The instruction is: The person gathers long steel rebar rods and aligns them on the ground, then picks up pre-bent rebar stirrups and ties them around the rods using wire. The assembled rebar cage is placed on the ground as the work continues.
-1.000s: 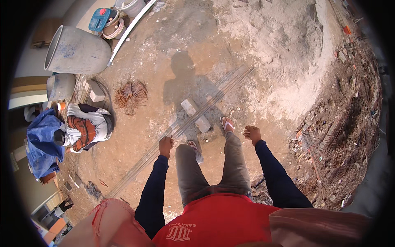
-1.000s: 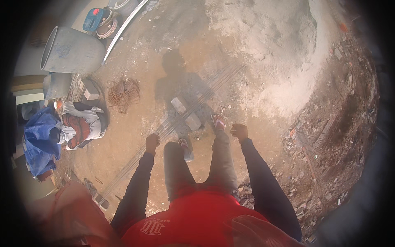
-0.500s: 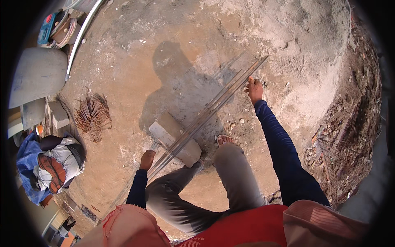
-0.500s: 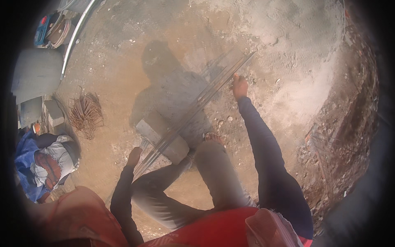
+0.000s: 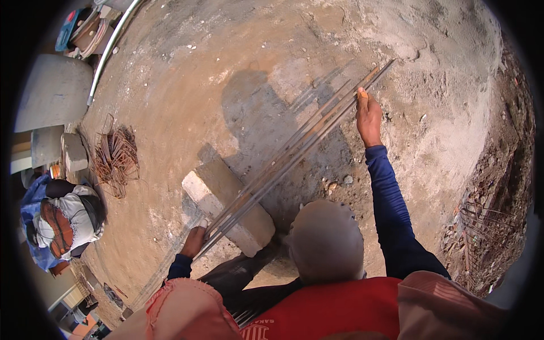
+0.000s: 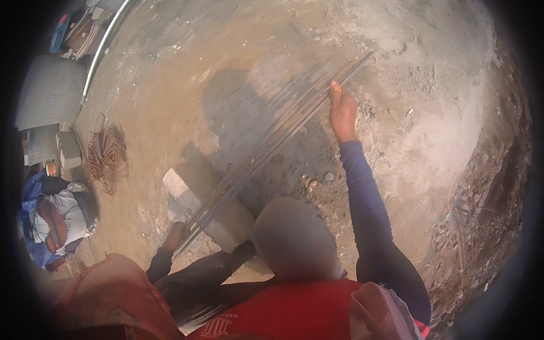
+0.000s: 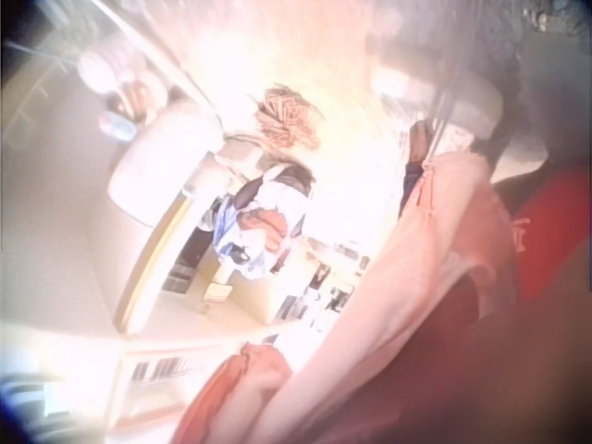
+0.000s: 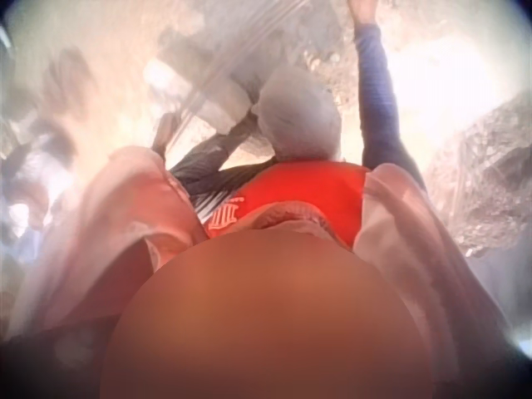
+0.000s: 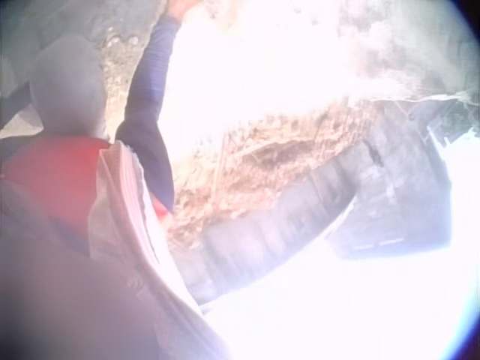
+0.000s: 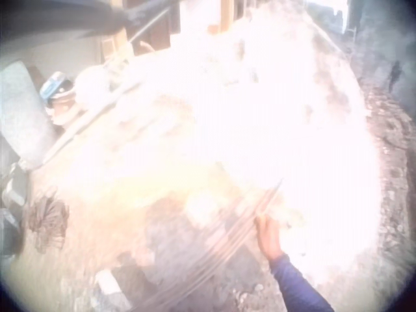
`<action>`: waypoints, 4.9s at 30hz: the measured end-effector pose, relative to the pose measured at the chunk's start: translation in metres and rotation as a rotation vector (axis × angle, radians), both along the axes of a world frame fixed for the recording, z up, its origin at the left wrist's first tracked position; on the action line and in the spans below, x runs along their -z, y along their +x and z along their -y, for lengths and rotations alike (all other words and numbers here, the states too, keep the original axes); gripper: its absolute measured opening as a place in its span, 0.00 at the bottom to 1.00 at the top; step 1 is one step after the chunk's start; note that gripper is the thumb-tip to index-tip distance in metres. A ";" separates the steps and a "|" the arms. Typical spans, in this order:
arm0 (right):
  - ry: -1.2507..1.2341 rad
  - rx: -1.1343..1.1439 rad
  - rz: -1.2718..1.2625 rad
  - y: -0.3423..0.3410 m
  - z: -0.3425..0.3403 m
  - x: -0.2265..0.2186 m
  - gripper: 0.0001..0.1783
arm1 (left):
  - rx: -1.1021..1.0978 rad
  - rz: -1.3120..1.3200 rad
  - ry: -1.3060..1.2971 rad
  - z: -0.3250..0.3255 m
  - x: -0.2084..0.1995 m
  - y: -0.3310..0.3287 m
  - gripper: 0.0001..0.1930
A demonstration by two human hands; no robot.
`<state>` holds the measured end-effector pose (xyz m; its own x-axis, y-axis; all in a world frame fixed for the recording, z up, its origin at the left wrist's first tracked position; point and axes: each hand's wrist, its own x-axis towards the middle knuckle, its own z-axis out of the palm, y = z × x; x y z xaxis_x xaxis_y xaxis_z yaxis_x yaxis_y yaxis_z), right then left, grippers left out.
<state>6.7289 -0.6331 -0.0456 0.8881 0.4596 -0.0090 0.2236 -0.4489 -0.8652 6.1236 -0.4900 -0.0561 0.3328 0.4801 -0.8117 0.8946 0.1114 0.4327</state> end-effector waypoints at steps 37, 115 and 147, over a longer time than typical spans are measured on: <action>0.239 -0.113 -0.341 -0.071 0.005 0.023 0.25 | -0.094 0.311 0.217 0.017 -0.038 0.049 0.24; -0.039 -0.118 0.066 0.052 0.005 -0.014 0.26 | 0.184 0.215 0.246 0.011 -0.026 0.043 0.14; 0.366 0.018 -0.634 0.135 -0.005 0.006 0.08 | -0.127 0.382 0.411 0.023 -0.037 0.087 0.21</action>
<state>6.8636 -0.6282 -0.0513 0.7706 0.5171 -0.3726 -0.3751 -0.1047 -0.9211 6.2104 -0.5131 -0.0191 0.4844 0.7861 -0.3839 0.6572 -0.0373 0.7528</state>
